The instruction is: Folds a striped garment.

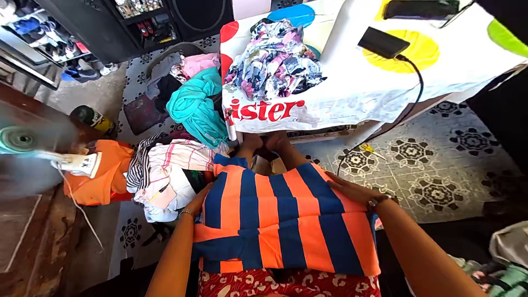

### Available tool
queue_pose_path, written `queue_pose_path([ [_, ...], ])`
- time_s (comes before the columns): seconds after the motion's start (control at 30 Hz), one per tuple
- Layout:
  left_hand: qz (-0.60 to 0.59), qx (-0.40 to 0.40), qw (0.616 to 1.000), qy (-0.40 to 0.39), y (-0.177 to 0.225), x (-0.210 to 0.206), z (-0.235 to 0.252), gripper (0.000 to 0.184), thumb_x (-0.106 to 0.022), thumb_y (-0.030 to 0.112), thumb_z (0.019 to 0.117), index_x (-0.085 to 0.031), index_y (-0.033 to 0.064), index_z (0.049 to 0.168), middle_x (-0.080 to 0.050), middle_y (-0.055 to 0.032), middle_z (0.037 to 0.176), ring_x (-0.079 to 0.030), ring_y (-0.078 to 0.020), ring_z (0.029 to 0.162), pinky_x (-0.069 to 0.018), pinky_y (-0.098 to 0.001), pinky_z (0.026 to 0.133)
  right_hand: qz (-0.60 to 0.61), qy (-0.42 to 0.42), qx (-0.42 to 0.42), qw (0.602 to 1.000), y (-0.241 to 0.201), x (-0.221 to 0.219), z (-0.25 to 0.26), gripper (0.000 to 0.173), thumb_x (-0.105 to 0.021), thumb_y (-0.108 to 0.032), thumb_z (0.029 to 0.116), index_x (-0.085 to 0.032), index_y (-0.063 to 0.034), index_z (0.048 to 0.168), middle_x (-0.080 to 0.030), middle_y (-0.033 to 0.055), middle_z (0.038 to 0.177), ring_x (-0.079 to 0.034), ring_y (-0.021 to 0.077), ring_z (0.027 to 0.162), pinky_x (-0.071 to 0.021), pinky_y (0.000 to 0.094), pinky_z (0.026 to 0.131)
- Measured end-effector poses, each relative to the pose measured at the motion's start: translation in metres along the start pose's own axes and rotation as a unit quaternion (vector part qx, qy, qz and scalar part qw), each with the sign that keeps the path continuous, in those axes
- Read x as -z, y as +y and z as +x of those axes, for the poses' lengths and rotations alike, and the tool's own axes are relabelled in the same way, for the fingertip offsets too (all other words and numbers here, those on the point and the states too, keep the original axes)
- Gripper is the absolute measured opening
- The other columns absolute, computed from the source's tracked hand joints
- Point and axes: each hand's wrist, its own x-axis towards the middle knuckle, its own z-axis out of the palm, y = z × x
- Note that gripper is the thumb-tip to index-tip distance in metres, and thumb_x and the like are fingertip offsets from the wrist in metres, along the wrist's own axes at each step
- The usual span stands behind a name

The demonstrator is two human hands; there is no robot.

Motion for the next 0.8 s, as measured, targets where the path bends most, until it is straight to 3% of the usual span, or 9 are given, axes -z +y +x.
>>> queue_pose_path([
  [0.1, 0.119, 0.018, 0.99, 0.07, 0.013, -0.013, -0.006, 0.038, -0.034, 0.009, 0.1113, -0.052, -0.0118, 0.137, -0.057, -0.0281, 0.136, -0.054, -0.0281, 0.127, -0.0385, -0.0377, 0.112, 0.037, -0.01, -0.002, 0.999, -0.004, 0.006, 0.013, 0.057, -0.028, -0.035, 0.1139, -0.023, -0.0048, 0.163, -0.027, 0.021, 0.167, -0.029, 0.0352, 0.154, -0.0215, 0.0532, 0.124],
  [0.2, 0.1, 0.025, 0.99, 0.094, 0.005, -0.009, 0.026, 0.047, -0.027, 0.02, 0.114, -0.05, -0.0126, 0.14, -0.054, -0.0297, 0.14, -0.053, -0.0281, 0.131, -0.0372, -0.0385, 0.113, 0.037, 0.012, 0.028, 0.999, 0.007, 0.013, 0.047, 0.051, -0.032, -0.03, 0.1138, -0.037, -0.0042, 0.158, -0.039, 0.0216, 0.161, -0.037, 0.0362, 0.149, -0.0263, 0.0536, 0.122],
  [0.33, -0.083, -0.012, 0.993, 0.084, -0.013, 0.004, 0.075, 0.05, -0.025, 0.03, 0.1139, -0.047, -0.0048, 0.142, -0.059, -0.0163, 0.134, -0.059, -0.0096, 0.115, -0.0486, -0.0277, 0.099, 0.03, -0.013, 0.057, 0.998, -0.009, 0.026, 0.075, 0.048, -0.045, -0.005, 0.1077, -0.038, -0.0005, 0.155, -0.045, 0.0275, 0.154, -0.048, 0.0398, 0.14, -0.0367, 0.0511, 0.116],
  [0.43, -0.132, -0.035, 0.986, 0.096, 0.013, 0.005, 0.081, 0.042, -0.037, 0.022, 0.1117, -0.047, -0.0057, 0.141, -0.059, -0.016, 0.133, -0.06, -0.0111, 0.114, -0.0505, -0.0295, 0.098, 0.004, -0.014, 0.073, 0.997, -0.009, 0.036, 0.09, 0.042, -0.059, 0.005, 0.0992, -0.054, 0.0067, 0.141, -0.056, 0.0318, 0.138, -0.055, 0.0422, 0.128, -0.0403, 0.0508, 0.111],
  [0.53, -0.019, -0.024, 0.994, 0.106, 0.033, 0.015, 0.09, 0.036, -0.059, 0.021, 0.1035, -0.06, -0.0065, 0.127, -0.067, -0.0168, 0.117, -0.066, -0.015, 0.103, -0.0542, -0.0338, 0.093, -0.093, -0.015, 0.038, 0.995, -0.021, 0.045, 0.086, 0.028, -0.065, -0.002, 0.0984, -0.065, 0.0093, 0.124, -0.067, 0.0309, 0.114, -0.062, 0.0419, 0.11, -0.0445, 0.0551, 0.103],
  [0.6, 0.024, 0.004, 0.993, 0.116, 0.041, 0.023, 0.096, 0.033, -0.066, 0.02, 0.0997, -0.064, -0.0047, 0.122, -0.069, -0.0163, 0.112, -0.067, -0.0168, 0.099, -0.0551, -0.0366, 0.09, -0.215, -0.006, 0.008, 0.977, -0.023, 0.05, 0.083, 0.02, -0.068, -0.01, 0.0984, -0.071, 0.0078, 0.108, -0.069, 0.0282, 0.108, -0.064, 0.0434, 0.109, -0.0457, 0.0607, 0.098],
  [0.63, 0.011, 0.004, 0.99, 0.14, 0.044, 0.028, 0.098, 0.033, -0.066, 0.018, 0.0992, -0.064, -0.0047, 0.123, -0.068, -0.0174, 0.114, -0.067, -0.0186, 0.1, -0.0551, -0.0383, 0.09, -0.28, 0.006, -0.002, 0.96, -0.022, 0.052, 0.08, 0.02, -0.07, -0.013, 0.0966, -0.073, 0.005, 0.103, -0.07, 0.0266, 0.108, -0.064, 0.0442, 0.111, -0.0462, 0.0638, 0.096],
  [0.7, -0.081, -0.042, 0.977, 0.194, 0.054, 0.038, 0.093, 0.033, -0.059, 0.011, 0.1022, -0.058, -0.0063, 0.13, -0.066, -0.0193, 0.121, -0.065, -0.0215, 0.106, -0.0546, -0.0404, 0.093, -0.338, 0.043, -0.012, 0.94, -0.024, 0.06, 0.061, 0.019, -0.072, -0.013, 0.094, -0.075, 0.0024, 0.105, -0.065, 0.0243, 0.124, -0.054, 0.046, 0.127, -0.0385, 0.0668, 0.105],
  [0.8, -0.233, -0.156, 0.934, 0.22, 0.073, 0.055, 0.063, 0.029, -0.046, 0.008, 0.1072, -0.052, -0.0038, 0.133, -0.066, -0.0124, 0.116, -0.066, -0.0167, 0.104, -0.0557, -0.0384, 0.093, -0.264, 0.173, 0.092, 0.944, -0.007, 0.081, 0.025, 0.014, -0.075, -0.006, 0.0903, -0.076, 0.0035, 0.101, -0.068, 0.024, 0.124, -0.053, 0.0482, 0.129, -0.0369, 0.0711, 0.104],
])
